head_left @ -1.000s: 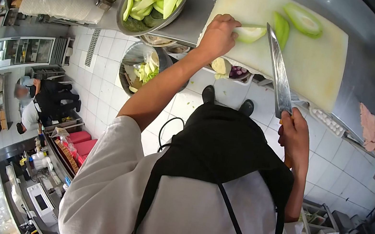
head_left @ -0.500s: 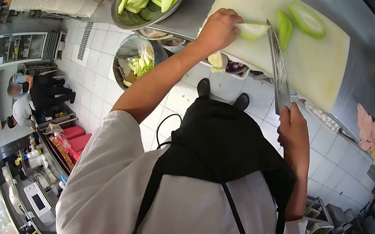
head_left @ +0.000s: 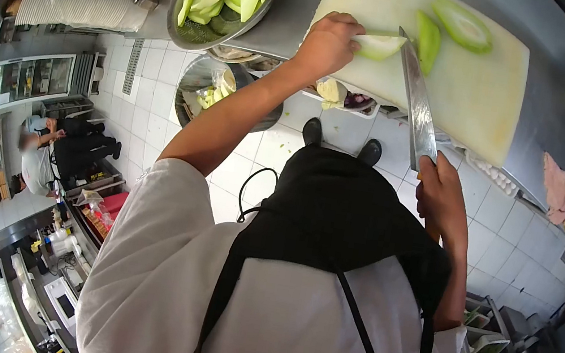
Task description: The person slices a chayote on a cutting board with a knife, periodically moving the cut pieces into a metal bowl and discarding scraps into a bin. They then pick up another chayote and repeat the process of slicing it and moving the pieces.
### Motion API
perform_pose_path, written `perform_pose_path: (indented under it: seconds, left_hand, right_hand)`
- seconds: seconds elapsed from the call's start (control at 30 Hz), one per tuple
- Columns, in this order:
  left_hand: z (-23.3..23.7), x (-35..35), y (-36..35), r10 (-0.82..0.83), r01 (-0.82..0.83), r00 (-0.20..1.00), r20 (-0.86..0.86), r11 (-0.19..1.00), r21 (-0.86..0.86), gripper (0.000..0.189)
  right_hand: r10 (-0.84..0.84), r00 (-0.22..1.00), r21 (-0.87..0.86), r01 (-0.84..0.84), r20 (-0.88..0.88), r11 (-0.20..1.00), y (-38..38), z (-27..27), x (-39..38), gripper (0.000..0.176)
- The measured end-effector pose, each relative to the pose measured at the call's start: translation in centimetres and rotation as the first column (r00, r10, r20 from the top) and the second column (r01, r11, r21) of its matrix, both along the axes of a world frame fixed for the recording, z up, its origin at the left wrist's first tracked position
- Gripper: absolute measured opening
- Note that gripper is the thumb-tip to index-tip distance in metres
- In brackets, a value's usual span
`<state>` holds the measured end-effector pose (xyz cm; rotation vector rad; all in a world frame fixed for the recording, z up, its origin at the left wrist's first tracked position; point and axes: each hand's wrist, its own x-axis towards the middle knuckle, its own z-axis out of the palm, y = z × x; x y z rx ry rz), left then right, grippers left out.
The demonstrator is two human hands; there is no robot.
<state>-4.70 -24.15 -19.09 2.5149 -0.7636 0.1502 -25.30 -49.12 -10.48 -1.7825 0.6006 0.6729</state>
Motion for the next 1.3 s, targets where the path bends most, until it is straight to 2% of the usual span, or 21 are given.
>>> perform_pose_path:
  seconds: [0.47, 0.57, 0.77, 0.97, 1.17, 1.3]
  left_hand:
    - [0.6, 0.0, -0.1, -0.028, 0.029, 0.999, -0.029, 0.999, 0.02, 0.026]
    - [0.6, 0.2, 0.0, -0.024, 0.026, 0.999, -0.046, 0.999, 0.023, 0.027]
    - [0.2, 0.4, 0.0, -0.042, 0.043, 0.999, -0.021, 0.998, 0.035, 0.028]
    - [0.9, 0.3, 0.0, -0.038, 0.039, 0.999, -0.029, 0.999, 0.028, 0.028]
    - [0.9, 0.4, 0.1, -0.044, 0.045, 0.999, -0.019, 0.999, 0.029, 0.029]
    - [0.5, 0.4, 0.1, -0.045, 0.046, 0.999, -0.013, 0.998, 0.047, 0.028]
  right_hand:
    - [0.02, 0.999, 0.132, -0.013, -0.045, 0.991, -1.2, -2.0, 0.5, 0.034]
    - [0.02, 0.996, 0.107, -0.011, -0.083, 0.994, -1.3, -1.7, 0.3, 0.034]
    - [0.042, 0.998, 0.159, -0.035, -0.04, 0.987, -1.6, -2.8, 0.1, 0.03]
    - [0.008, 0.997, 0.298, 0.014, -0.073, 0.955, -1.9, -3.9, -0.1, 0.026]
    - [0.025, 0.999, 0.295, -0.013, -0.037, 0.956, -2.0, -5.4, -0.4, 0.028]
    - [0.039, 0.997, 0.311, -0.017, -0.063, 0.95, -1.6, -4.0, -0.3, 0.028]
